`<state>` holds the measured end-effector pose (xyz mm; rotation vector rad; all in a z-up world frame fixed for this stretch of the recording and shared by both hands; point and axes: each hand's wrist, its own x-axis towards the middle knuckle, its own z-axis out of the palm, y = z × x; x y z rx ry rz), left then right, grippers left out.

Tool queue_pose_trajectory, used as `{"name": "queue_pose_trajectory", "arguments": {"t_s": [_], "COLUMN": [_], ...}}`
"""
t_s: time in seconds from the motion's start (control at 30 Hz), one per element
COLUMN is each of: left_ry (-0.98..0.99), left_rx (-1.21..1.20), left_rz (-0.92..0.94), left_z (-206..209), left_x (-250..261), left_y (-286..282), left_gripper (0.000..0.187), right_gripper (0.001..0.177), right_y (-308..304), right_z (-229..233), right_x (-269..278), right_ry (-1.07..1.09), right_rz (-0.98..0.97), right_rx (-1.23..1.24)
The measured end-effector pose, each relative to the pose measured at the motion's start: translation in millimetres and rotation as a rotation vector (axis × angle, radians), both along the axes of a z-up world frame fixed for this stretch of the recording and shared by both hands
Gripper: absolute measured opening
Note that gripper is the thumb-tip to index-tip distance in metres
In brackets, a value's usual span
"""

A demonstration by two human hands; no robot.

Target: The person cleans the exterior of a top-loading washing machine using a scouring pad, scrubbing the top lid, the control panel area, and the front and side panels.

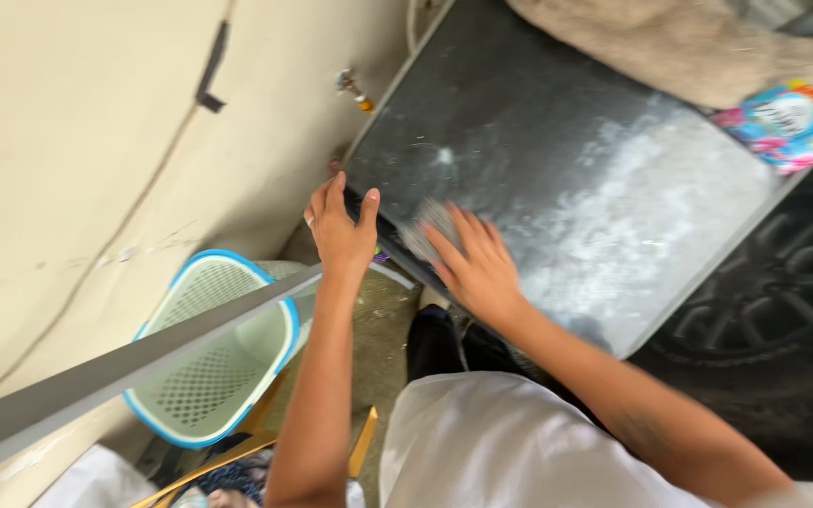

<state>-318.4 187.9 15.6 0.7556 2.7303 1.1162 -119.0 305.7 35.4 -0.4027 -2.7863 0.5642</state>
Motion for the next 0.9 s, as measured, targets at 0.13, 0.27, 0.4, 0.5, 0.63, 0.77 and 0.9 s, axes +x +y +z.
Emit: {"name": "queue_pose_trajectory", "arguments": {"t_s": [0.13, 0.27, 0.4, 0.5, 0.63, 0.77, 0.9], "left_ry": [0.056, -0.057, -0.088, -0.160, -0.253, -0.384, -0.478], "left_rx": [0.116, 0.053, 0.040, 0.072, 0.066, -0.037, -0.039], "left_rz": [0.133, 0.158, 0.115, 0.111, 0.116, 0.143, 0.201], "left_z": [-3.7, 1.7, -0.8, -9.7, -26.1, -45.9, -52.0], "left_x": [-2.0, -0.8, -0.9, 1.2, 4.1, 15.3, 17.7], "left_y": [-40.0, -62.6, -65.8, -58.6, -34.4, -15.4, -10.2], "left_gripper": [0.047, 0.048, 0.052, 0.058, 0.085, 0.107, 0.114], "right_gripper": [0.062, 0.067, 0.076, 0.072, 0.066, 0.056, 0.061], "right_y": [-13.9, -21.4, -20.6, -17.1, -17.4, -6.2, 75.4], "right_z": [-20.1, -19.5, -6.0, 28.0, 31.0, -5.1, -17.6], "right_x": [-139.3, -161.0, -18.9, 105.2, 114.8, -24.0, -157.0], "right_ry": [0.151, 0.137, 0.143, -0.080, -0.114, 0.008, 0.173], "right_rz": [0.040, 0.033, -0.017, -0.119, -0.199, -0.007, 0.087], "right_rx": [0.024, 0.046, 0.022, 0.047, 0.081, 0.053, 0.230]}}
